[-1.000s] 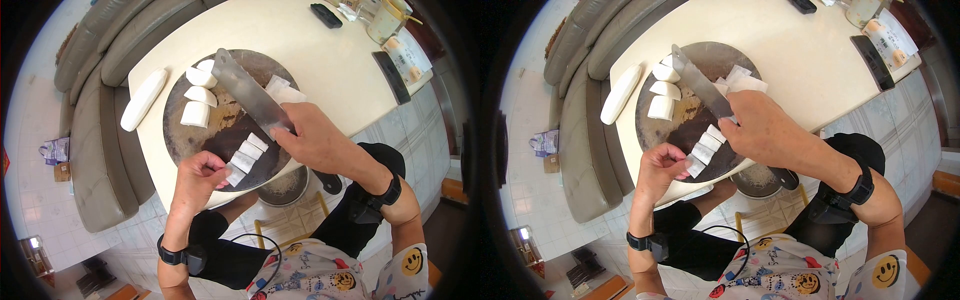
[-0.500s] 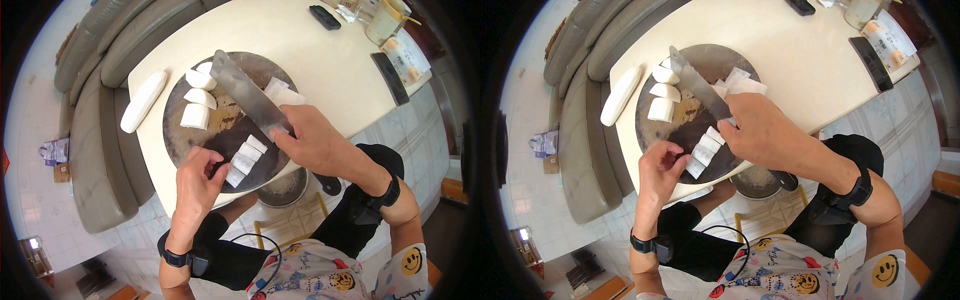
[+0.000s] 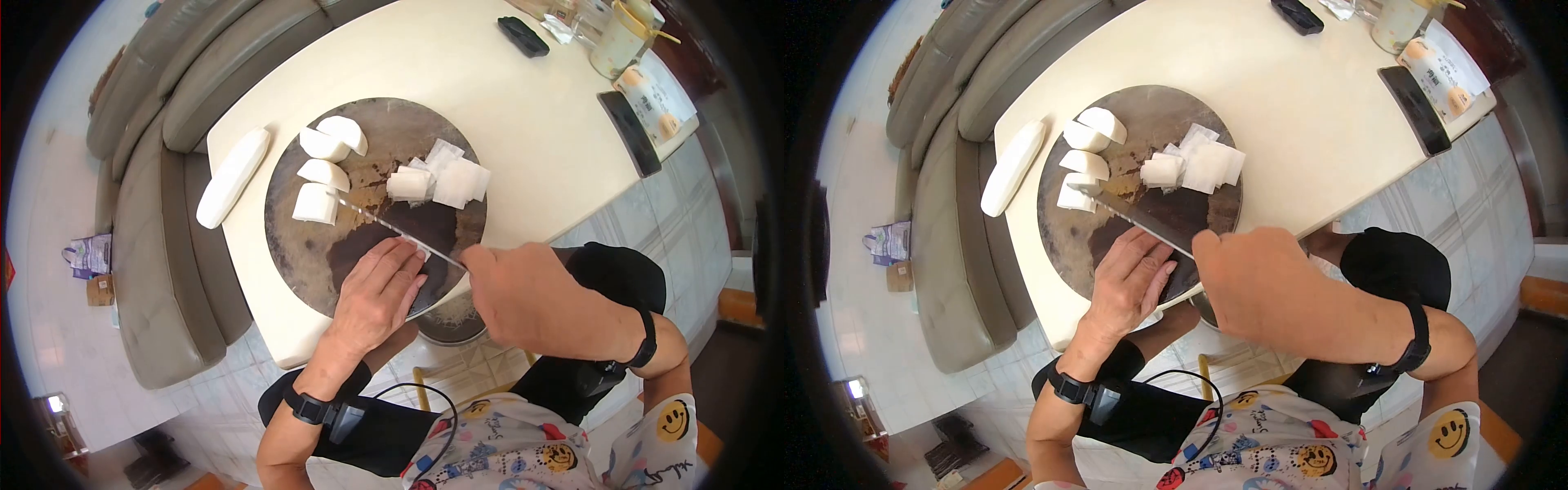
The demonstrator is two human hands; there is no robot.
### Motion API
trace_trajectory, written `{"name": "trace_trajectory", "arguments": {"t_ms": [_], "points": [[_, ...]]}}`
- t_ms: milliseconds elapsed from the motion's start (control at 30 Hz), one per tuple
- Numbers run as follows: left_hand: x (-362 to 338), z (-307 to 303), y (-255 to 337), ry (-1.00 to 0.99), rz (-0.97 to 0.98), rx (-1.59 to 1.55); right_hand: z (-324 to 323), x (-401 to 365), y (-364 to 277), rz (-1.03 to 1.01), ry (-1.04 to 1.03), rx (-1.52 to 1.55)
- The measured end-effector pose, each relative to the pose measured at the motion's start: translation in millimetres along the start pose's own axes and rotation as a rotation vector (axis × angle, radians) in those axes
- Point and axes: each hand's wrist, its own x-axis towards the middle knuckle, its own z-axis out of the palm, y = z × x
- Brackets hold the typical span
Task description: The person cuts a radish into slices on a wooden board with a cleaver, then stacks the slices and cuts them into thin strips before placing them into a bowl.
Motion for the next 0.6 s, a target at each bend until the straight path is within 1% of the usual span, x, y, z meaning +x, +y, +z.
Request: {"name": "trace_trajectory", "arguments": {"t_ms": [67,300,367,500,567,600], "points": [[0,1,2,0.021,-0.006,0.041,-2,-7,-1,-0.069,-0.062,-0.027],[-2,2,2,0.0,-0.014,0.052,-4,-18,-4,-0.057,-0.067,-0.02],[0,1,2,0.004,0.0,0.061,-6,-18,-6,-0.053,-0.108,0.024],[-2,3,0,-0.007,0.002,0.011,-1,-18,-4,-0.09,-0.094,0.04],[-2,3,0,0.001,-0.015,0.009,-3,-15,-4,-0.109,-0.123,0.139],[-1,3,0,0.0,-0.015,0.005,-1,-12,-4,-0.107,-0.125,0.139]]}}
